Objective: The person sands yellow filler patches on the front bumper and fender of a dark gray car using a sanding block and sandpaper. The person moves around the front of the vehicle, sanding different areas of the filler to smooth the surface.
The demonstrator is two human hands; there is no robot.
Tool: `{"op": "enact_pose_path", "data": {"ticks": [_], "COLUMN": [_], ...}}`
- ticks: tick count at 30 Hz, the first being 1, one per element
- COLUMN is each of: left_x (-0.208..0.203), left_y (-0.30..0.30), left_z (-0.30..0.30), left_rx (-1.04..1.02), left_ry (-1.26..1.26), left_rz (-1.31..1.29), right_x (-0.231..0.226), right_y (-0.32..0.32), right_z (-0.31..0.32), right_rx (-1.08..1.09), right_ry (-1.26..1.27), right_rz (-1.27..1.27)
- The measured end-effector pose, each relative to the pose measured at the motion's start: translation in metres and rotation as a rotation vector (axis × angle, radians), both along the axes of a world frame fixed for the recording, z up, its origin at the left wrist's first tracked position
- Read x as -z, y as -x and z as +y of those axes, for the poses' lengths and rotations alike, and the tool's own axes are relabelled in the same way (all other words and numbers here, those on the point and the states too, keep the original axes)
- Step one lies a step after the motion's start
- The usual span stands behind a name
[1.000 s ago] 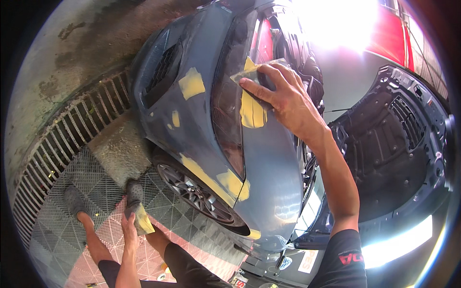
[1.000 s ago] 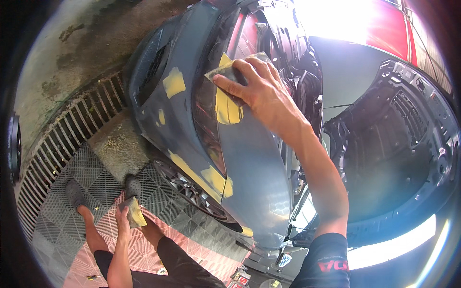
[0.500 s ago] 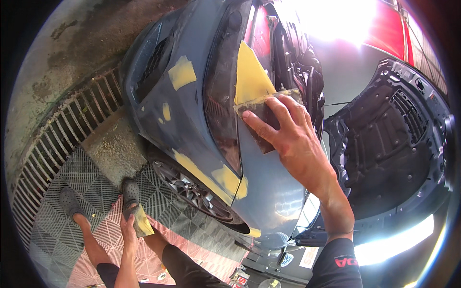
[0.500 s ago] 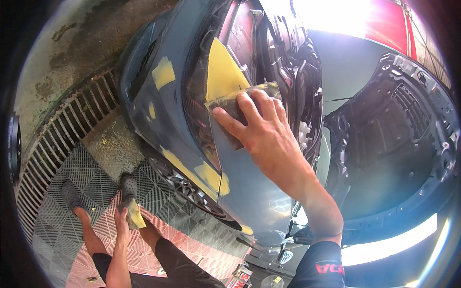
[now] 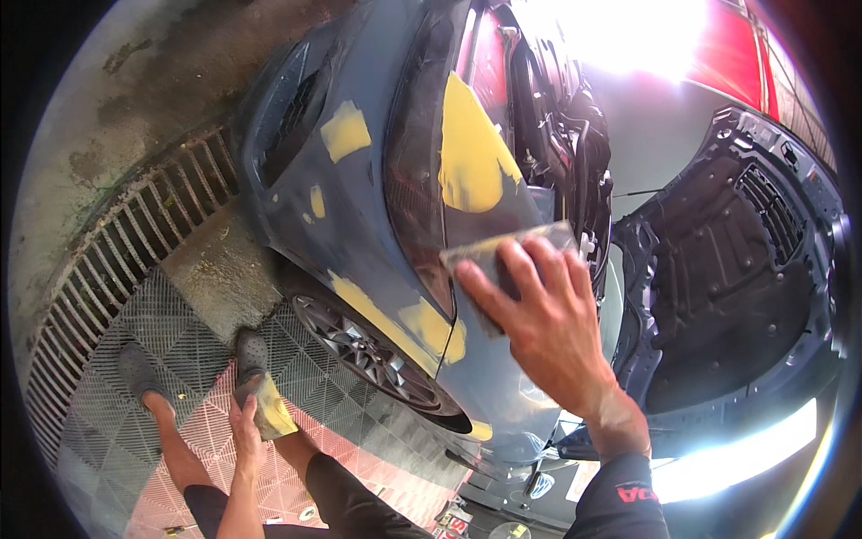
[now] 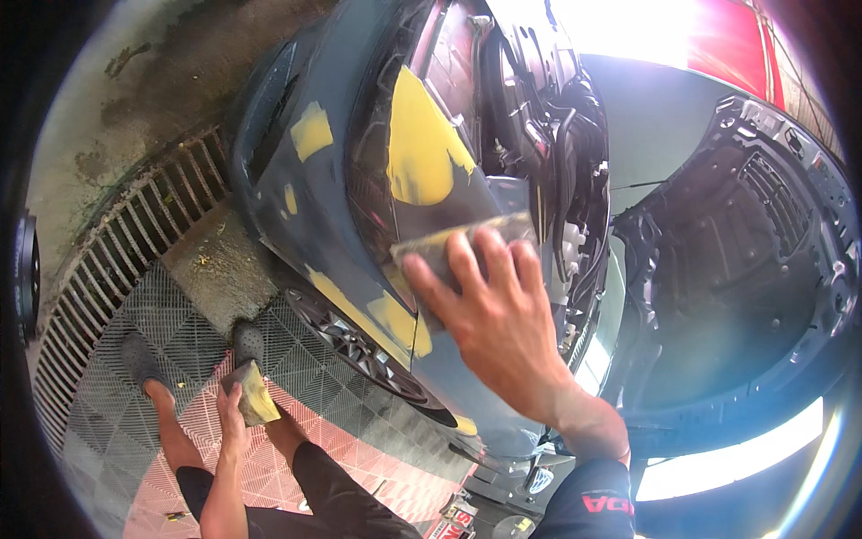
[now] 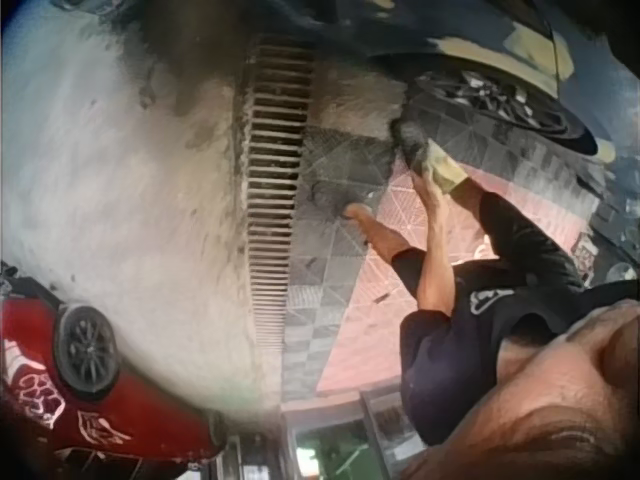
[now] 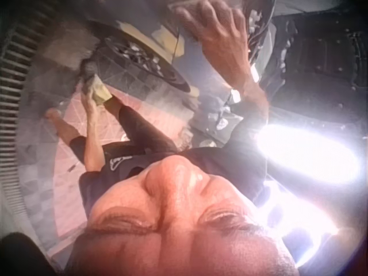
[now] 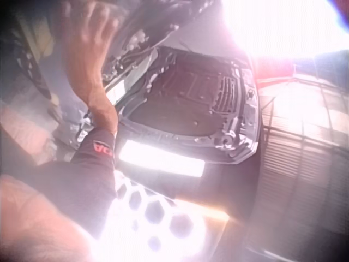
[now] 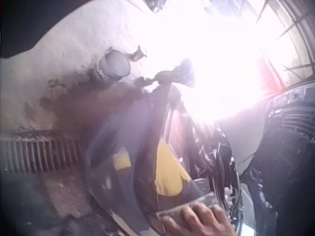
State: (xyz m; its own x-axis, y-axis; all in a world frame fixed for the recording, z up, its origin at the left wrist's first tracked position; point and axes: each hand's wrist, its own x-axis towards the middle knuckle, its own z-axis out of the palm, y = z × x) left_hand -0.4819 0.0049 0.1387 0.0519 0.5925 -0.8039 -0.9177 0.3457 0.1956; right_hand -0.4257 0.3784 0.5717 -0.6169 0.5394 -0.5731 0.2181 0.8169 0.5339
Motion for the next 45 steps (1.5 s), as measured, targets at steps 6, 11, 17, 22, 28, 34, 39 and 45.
{"op": "enact_pose_path", "data": {"ticks": [6,11,17,22,28,34,39,45], "left_x": [-0.192,-0.266,-0.228,-0.121,-0.008,0.005,0.003,0.012], "left_y": [0.028,0.058,0.096,0.068,0.015,0.005,-0.001,-0.01], "left_z": [0.15,0.206,0.127,0.03,-0.048,-0.043,-0.039,-0.041], "left_rx": [-0.301,-0.436,-0.574,-0.302,-0.054,0.013,0.029,0.061], "left_ry": [-0.13,-0.269,-0.289,0.013,0.137,0.1,0.121,0.097], "left_rz": [-0.39,-0.736,-0.465,-0.193,-0.023,0.042,0.082,0.114], "right_x": [-0.004,0.002,-0.027,-0.023,0.021,0.037,0.037,0.012], "right_y": [0.014,-0.008,-0.027,0.007,0.029,0.037,0.028,0.01], "right_z": [-0.056,-0.059,0.004,0.105,0.182,0.211,0.209,0.179], "right_rx": [0.102,0.039,-0.079,-0.202,-0.294,-0.356,-0.335,-0.306], "right_ry": [0.73,0.865,0.407,0.155,0.118,0.148,0.231,0.218], "right_rz": [0.546,0.629,0.37,0.355,0.34,0.307,0.313,0.247]}}
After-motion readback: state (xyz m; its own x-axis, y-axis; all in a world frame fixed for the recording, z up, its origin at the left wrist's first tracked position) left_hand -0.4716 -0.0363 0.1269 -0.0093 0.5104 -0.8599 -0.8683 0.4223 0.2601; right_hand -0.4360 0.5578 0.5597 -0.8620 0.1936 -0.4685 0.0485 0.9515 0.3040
